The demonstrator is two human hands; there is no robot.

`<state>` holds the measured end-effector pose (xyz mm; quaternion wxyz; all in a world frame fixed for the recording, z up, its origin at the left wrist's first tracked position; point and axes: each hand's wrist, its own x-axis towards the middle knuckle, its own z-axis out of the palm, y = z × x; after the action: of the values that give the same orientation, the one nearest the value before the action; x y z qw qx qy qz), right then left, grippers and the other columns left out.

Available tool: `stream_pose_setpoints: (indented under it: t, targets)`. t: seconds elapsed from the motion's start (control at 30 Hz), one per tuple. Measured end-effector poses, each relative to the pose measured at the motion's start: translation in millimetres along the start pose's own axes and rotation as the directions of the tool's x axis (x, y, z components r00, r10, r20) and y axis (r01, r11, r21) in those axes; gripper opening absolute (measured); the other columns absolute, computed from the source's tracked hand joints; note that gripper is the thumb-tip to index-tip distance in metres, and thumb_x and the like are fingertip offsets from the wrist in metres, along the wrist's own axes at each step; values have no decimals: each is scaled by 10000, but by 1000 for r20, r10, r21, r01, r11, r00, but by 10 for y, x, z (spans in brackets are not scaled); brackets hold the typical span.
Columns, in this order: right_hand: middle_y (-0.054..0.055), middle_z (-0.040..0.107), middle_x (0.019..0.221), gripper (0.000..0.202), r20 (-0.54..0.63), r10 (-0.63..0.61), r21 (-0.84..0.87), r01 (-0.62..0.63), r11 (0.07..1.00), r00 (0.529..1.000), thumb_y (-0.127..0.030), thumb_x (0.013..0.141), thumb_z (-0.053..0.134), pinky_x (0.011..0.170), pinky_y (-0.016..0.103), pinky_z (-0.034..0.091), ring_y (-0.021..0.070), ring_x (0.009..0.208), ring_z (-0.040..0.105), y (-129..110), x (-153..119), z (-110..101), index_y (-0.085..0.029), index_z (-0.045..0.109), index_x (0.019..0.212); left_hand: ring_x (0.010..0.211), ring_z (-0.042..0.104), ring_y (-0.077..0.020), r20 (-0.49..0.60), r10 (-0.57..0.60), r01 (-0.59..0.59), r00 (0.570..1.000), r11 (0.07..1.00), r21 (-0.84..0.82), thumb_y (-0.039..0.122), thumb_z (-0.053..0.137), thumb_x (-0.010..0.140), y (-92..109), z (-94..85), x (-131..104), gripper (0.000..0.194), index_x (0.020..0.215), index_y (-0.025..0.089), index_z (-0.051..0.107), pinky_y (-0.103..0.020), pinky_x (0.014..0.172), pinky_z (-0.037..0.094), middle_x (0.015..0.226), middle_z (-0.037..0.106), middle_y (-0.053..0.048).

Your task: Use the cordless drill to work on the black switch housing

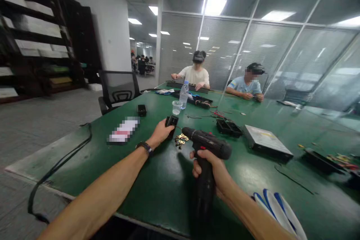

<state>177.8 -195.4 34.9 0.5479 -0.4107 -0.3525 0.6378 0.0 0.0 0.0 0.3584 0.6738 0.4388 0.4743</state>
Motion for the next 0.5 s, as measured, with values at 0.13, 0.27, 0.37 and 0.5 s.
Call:
stream_pose_setpoints:
  t: [0.13,0.27,0.37,0.5]
  targets:
    - [17,550,473,243,7,-4,-8,4,1000,1000,-333,834,608,489,265,403,145,436,520,-10,6,5,-113,707,802,822,606,-200,2,6,-6,1000,1000,-5,304,624,755,-51,3,7,307,996,122,677,-288,734,449,900,691,-51]
    - [18,552,478,239,23,-18,-28,19,999,1000,-325,854,592,483,266,393,152,444,528,-18,-9,9,-118,702,808,857,627,-219,7,-5,5,1000,1000,-20,317,634,759,-78,11,22,343,1041,127,679,-297,743,467,935,707,-64]
    - [18,555,482,240,22,-25,-44,26,999,999,-324,859,594,488,265,395,155,451,535,-10,-13,3,-114,703,818,854,632,-220,5,-4,5,1000,999,-38,314,643,754,-78,14,25,350,1045,125,681,-301,749,477,936,713,-68]
    - [17,556,487,240,24,-16,-26,16,1000,1000,-327,852,594,500,266,403,154,455,530,-9,2,-12,-113,700,827,846,636,-218,0,0,0,1000,999,-41,310,647,753,-71,10,24,340,1034,121,680,-303,748,483,946,716,-73]
